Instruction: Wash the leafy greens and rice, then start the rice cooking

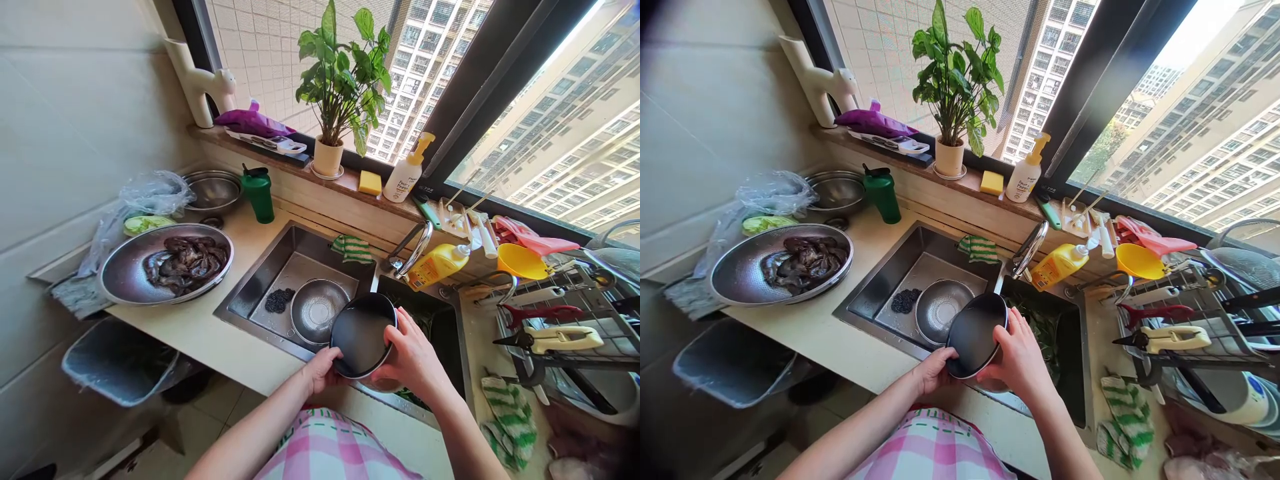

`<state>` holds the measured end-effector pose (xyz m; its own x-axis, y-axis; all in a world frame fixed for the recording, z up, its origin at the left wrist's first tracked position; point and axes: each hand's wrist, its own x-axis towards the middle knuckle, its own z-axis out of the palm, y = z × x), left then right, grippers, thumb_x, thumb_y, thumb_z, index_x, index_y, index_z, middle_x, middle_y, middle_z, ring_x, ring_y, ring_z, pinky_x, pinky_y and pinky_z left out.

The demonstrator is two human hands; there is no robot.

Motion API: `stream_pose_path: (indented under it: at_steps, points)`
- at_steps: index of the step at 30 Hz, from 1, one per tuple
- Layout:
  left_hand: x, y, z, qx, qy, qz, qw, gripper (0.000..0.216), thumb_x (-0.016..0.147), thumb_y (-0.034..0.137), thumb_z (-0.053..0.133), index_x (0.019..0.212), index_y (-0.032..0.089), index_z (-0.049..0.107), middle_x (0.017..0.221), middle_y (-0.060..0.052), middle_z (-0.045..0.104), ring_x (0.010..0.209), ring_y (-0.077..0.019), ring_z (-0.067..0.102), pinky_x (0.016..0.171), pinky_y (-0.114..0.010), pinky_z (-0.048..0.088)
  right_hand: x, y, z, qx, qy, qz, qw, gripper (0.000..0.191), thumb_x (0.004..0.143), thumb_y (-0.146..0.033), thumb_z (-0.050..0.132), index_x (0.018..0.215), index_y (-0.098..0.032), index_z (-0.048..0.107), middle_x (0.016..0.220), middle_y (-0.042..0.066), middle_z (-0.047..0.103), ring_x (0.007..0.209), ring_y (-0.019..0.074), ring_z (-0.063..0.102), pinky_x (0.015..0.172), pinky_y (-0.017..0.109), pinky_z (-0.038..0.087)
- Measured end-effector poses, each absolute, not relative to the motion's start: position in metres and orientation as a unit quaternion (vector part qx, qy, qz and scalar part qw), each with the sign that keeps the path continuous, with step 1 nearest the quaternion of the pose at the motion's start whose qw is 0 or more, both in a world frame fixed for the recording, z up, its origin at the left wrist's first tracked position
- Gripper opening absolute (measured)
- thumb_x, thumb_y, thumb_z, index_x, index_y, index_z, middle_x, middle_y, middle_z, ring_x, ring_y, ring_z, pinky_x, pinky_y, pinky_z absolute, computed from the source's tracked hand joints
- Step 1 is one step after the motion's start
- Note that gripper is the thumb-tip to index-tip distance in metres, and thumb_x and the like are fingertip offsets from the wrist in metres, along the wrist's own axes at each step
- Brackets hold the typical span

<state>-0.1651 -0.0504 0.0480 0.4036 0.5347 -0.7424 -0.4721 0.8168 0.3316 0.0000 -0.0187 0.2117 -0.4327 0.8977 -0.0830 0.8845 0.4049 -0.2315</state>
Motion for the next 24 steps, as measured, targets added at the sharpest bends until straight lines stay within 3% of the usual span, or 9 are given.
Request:
stream_pose_path:
  at_steps: [24]
  points:
    - [-0.1665,-0.0499,0.0552,-0.002,0.459,0.3,0.836,0.01,0.071,0.013,0.049,0.078,0.016,0.054,0.055,0.001,0.059,0.049,-0.0139,0.056,0.051,-0.024,0.044,-0.0089,-0.0142,0.2105,-0.517,-0.844,0.139,0.028,0.055,0.043,-0.049,0.086,0.077,-0.021,0.053,0.133,0.016,0.044,0.135,0.0391,0.027,0.104,0.054,0.036]
